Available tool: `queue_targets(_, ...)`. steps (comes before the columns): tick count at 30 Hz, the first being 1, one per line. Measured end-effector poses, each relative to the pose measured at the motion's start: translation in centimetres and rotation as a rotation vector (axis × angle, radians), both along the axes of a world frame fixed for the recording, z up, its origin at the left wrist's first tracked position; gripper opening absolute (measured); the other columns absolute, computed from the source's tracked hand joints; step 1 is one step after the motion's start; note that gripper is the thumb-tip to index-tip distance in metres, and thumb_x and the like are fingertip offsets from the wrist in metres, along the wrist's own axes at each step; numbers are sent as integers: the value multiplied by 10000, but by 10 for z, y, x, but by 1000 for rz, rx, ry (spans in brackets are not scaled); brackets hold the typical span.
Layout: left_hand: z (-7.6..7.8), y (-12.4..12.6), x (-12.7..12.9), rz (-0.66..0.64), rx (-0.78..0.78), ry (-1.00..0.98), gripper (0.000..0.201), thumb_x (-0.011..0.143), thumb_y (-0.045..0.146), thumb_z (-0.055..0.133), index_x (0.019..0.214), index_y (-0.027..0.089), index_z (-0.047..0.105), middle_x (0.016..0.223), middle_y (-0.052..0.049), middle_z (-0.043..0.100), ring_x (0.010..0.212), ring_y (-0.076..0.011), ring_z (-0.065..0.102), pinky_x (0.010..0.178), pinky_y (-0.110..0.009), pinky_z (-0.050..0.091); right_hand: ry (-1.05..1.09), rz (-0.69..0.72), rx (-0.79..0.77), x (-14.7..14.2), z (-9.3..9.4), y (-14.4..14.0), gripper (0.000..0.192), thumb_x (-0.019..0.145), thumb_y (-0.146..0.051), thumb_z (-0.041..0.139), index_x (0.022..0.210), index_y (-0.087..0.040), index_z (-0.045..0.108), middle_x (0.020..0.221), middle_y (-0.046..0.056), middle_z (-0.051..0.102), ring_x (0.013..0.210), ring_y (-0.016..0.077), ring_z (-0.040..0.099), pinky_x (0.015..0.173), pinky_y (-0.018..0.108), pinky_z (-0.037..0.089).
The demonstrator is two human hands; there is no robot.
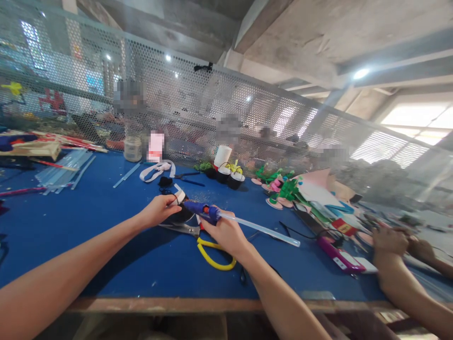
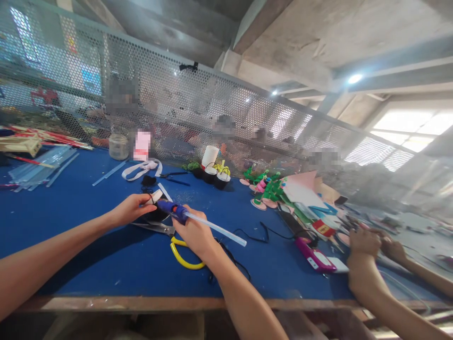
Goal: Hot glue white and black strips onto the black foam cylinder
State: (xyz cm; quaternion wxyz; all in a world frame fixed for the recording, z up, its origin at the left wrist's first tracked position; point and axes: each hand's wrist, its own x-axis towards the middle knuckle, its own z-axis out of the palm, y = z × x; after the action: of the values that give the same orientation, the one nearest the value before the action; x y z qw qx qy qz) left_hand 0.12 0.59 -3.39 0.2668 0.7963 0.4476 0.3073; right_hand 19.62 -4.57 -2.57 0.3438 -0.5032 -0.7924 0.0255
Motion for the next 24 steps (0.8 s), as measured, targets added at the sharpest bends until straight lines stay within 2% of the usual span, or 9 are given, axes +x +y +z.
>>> queue_targets(9,0,0,-1,13,-11,-5,215,677,334,490,670,124,537,575,41,429,580,-107,363,552,-207,316,51,-26,22,4,1,3,167,724,-286,477,626,-172,549,545,5,589,501,134,531,504,218,389)
queue_targets(15,-2,2,-2,-34,-23,-58,228,688,329,497,764,127,571,641,17,523,639,-132,435,595,-221,363,65,-5,-15,4,3,0,160,724,-278,473,674,-168,579,572,13,602,551,156,557,529,231,407)
queue_targets(21,-2,1,-2,-8,-23,-80,191,667,308,530,695,124,570,588,29,513,602,-120,440,583,-214,373,88,36,-47,4,4,0,164,724,-263,475,753,-162,601,639,21,632,611,168,579,565,235,424)
queue_targets(24,-2,1,-2,-1,-26,-81,204,668,318,535,711,122,571,585,33,511,601,-118,441,580,-211,374,90,1,-47,4,3,0,161,719,-268,479,704,-160,597,590,19,614,569,166,567,536,236,416)
